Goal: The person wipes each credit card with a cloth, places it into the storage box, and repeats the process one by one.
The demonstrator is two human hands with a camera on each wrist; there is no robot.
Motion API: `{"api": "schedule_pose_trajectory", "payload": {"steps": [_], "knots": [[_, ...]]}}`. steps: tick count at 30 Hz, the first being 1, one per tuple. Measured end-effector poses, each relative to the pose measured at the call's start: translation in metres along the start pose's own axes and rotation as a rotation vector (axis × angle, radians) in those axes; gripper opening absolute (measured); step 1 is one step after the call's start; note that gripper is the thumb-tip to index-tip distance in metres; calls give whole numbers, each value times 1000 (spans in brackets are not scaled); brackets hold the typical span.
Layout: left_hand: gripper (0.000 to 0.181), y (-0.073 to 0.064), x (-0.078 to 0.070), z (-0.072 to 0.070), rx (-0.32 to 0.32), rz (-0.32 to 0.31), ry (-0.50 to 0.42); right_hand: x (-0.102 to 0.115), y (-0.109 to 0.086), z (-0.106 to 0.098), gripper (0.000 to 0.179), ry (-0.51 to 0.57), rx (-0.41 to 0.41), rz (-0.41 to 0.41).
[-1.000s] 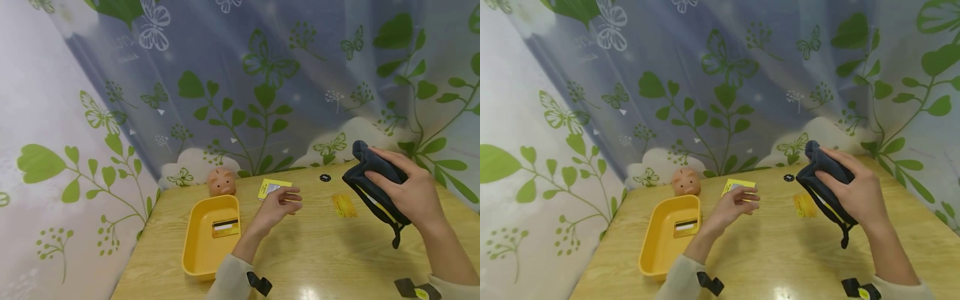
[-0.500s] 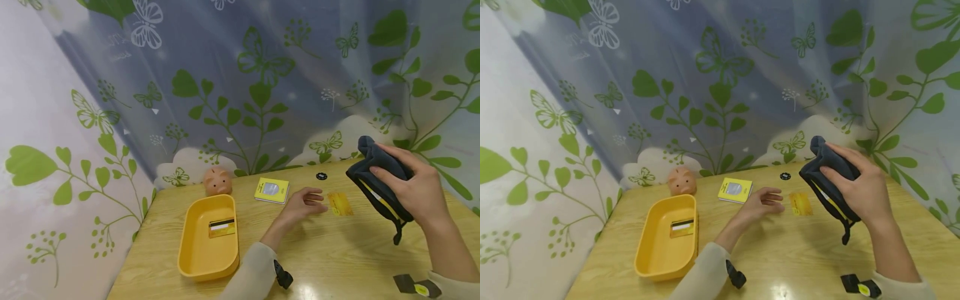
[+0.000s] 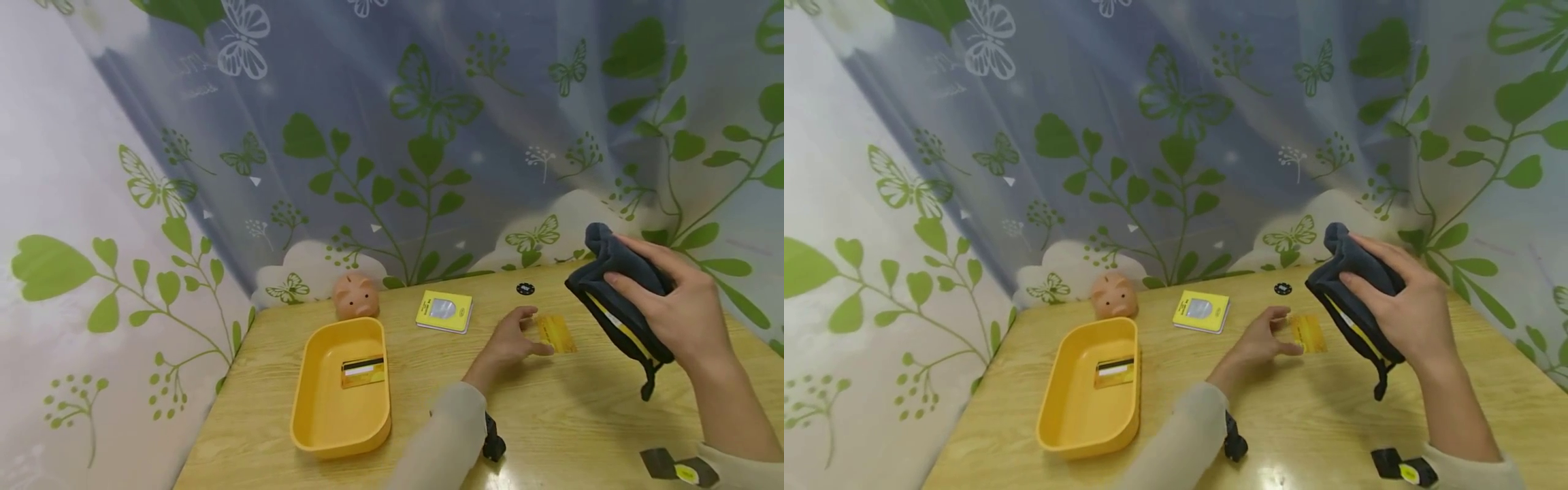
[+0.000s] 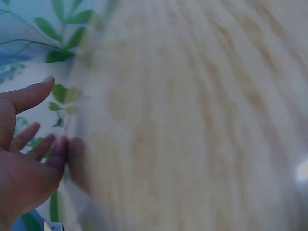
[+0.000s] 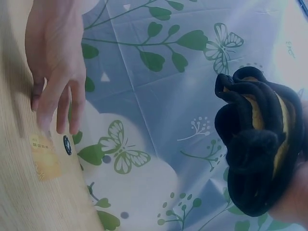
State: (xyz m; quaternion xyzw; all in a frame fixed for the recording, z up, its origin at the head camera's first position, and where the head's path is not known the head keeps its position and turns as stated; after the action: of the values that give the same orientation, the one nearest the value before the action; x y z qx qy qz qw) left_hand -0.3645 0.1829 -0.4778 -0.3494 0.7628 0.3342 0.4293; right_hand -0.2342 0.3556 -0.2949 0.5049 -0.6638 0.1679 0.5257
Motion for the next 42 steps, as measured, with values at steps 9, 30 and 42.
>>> {"api": "schedule_pose_trajectory", "payload": {"steps": [9, 30, 42], "knots": [[89, 8, -2, 14, 26, 57, 228, -5, -1, 0, 58, -4, 4, 7], [87, 9, -3, 12, 164, -35, 521, -9, -4, 0, 58, -32, 19, 32], [77, 3, 1, 11, 66, -67, 413, -12, -7, -3, 58, -48, 25, 49]]}}
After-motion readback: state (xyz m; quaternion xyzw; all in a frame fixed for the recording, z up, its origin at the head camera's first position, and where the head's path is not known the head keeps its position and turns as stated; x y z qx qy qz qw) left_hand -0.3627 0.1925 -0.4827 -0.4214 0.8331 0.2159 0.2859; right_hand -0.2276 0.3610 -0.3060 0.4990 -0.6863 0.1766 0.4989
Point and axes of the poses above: each hand's wrist, its own y-axis towards the middle knuckle, its own z-axis out of the palm, x = y × z, the point moved 10 cm from there along y, towards the middle knuckle, and after that the axes turned 15 degrees about z, right-handed, at the moved point
